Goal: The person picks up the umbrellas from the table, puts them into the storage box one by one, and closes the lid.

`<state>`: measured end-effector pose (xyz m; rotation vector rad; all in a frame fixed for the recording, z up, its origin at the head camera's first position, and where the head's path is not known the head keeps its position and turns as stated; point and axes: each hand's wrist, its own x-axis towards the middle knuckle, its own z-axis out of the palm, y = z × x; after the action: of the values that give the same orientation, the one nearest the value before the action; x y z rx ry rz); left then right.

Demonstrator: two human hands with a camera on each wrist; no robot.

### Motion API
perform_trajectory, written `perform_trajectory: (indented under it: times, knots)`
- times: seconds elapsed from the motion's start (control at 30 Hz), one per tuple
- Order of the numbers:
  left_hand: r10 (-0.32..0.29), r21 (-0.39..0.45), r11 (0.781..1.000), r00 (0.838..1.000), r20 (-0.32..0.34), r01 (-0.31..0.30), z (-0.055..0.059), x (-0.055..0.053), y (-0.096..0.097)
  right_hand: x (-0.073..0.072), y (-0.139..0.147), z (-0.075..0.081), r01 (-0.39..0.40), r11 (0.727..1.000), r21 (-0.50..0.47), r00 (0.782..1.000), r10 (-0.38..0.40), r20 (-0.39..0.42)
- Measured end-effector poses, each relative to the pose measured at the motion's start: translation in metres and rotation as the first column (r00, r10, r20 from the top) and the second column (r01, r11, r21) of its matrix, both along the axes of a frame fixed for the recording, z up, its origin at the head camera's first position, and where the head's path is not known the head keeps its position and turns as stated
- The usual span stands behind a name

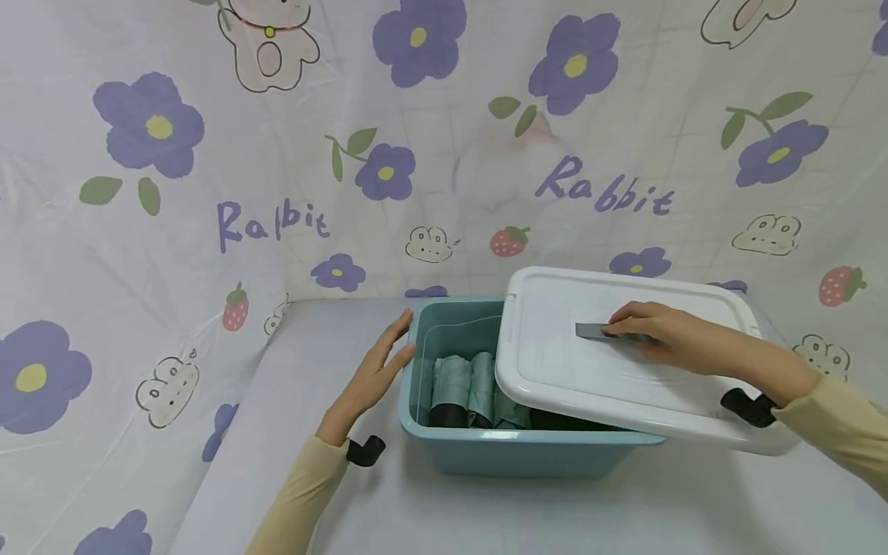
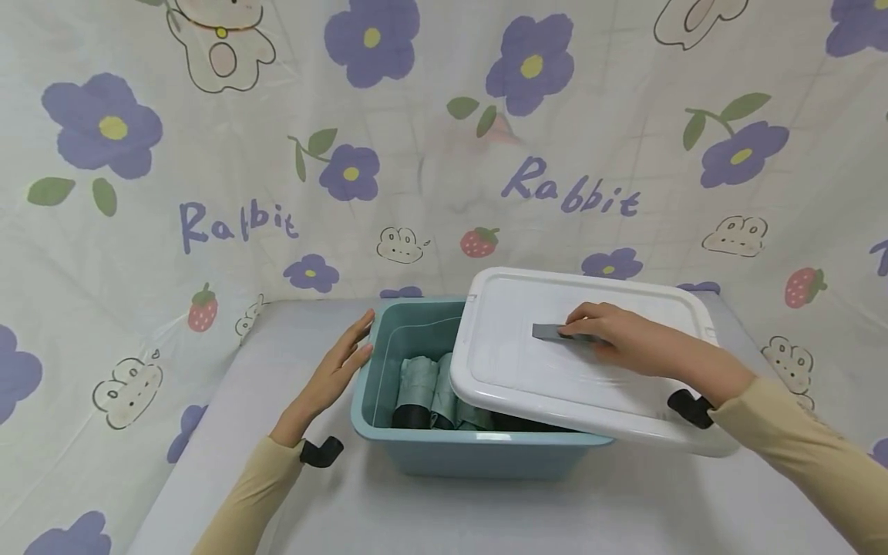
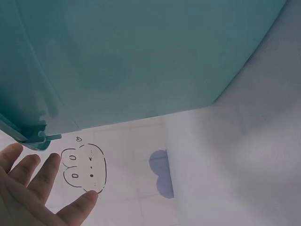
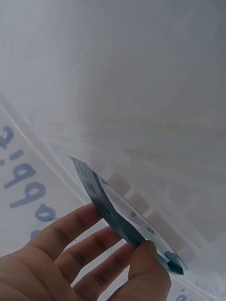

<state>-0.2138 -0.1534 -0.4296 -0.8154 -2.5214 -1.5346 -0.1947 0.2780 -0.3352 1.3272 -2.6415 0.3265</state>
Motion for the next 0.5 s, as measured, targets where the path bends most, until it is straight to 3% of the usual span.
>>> perform_trajectory:
  times: [0.17,0.4,0.5]
  knots:
    - [-0.009,0.011,1.000,1.000,-0.006,0.009,-0.004,-0.001,-0.001,-0.001,-0.012,0.001,-0.002,1.000,0.008,0.999,0.002,0.054]
    - [0.006,0.014,1.000,1.000,-0.026,-0.006,-0.034,-0.019,-0.007,-0.002,-0.026,0.003,-0.002,1.000,0.030,0.994,-0.002,0.113]
    - [0.013,0.015,1.000,1.000,-0.024,-0.013,-0.038,-0.022,-0.007,-0.002,-0.030,0.004,-0.012,0.999,0.034,0.993,0.008,0.115]
